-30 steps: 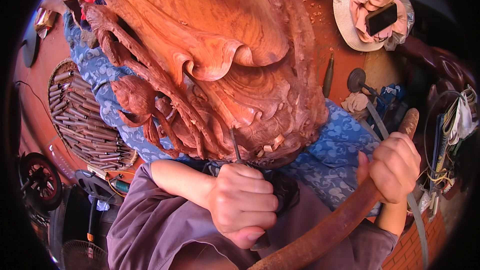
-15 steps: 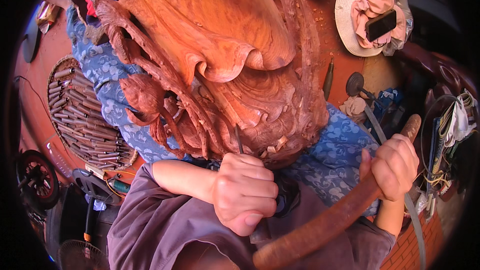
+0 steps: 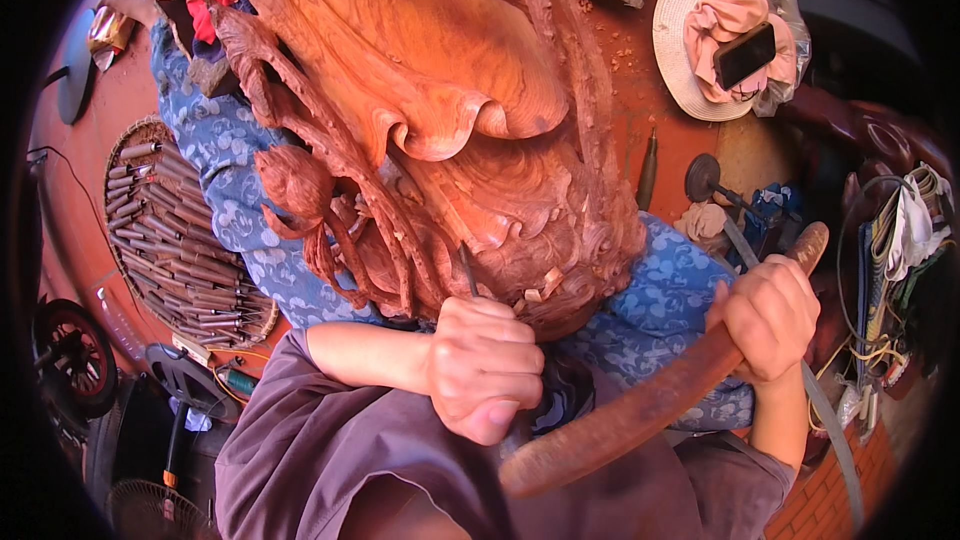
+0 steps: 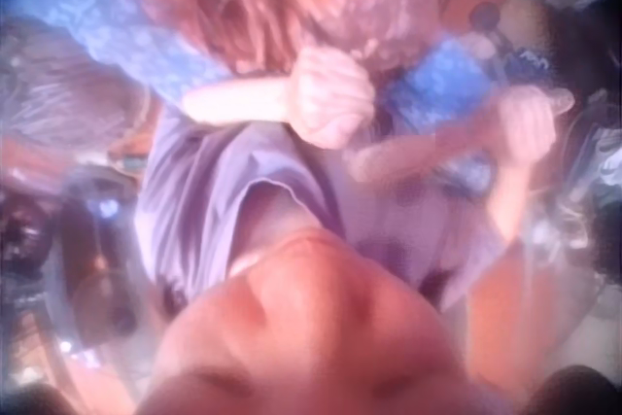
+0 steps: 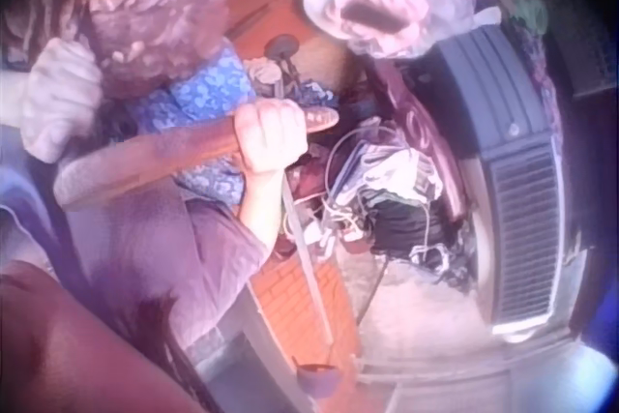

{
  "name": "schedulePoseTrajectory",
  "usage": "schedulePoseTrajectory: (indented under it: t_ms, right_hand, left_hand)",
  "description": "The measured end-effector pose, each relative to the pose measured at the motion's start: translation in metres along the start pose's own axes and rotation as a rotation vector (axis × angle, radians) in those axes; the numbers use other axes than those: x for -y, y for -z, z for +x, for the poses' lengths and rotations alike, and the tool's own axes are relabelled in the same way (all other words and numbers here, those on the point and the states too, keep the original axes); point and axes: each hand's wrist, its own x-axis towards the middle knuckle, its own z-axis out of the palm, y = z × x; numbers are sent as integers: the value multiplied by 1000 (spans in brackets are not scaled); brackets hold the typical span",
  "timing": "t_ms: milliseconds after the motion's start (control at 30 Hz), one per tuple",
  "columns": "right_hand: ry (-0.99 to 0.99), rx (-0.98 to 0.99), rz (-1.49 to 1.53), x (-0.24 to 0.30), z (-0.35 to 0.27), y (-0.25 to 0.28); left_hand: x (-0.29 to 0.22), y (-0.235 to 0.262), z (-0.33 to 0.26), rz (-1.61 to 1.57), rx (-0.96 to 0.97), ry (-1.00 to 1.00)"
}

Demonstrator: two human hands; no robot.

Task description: The person carves a large wooden sculpture using a chisel and mallet. They repeatedly strike the chisel to remove wood chips and refine the surface details of the sculpture.

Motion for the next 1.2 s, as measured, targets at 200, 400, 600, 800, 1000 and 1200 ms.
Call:
schedulePoseTrajectory:
  t_ms: [200,400,600,800,1000,1200]
  right_hand:
    - [77,-117,88,-2,-7,-4]
    - [111,-116,117,1,-10,-1]
    - [116,-117,22,1,-9,5]
    - [77,-70,-48,7,0,5]
    - [92,-74,46,3,-2,1]
    - [44,-97,71,8,6,2]
  left_hand:
    - [0,4,-2,-31,32,7]
    - [0,2,-6,23,40,-14]
    - [2,-1,-6,46,6,-17]
    - [6,4,-4,107,10,-1]
    - [-4,-4,3,115,-55,-119]
    - [-8,-7,1,-31,-57,-27]
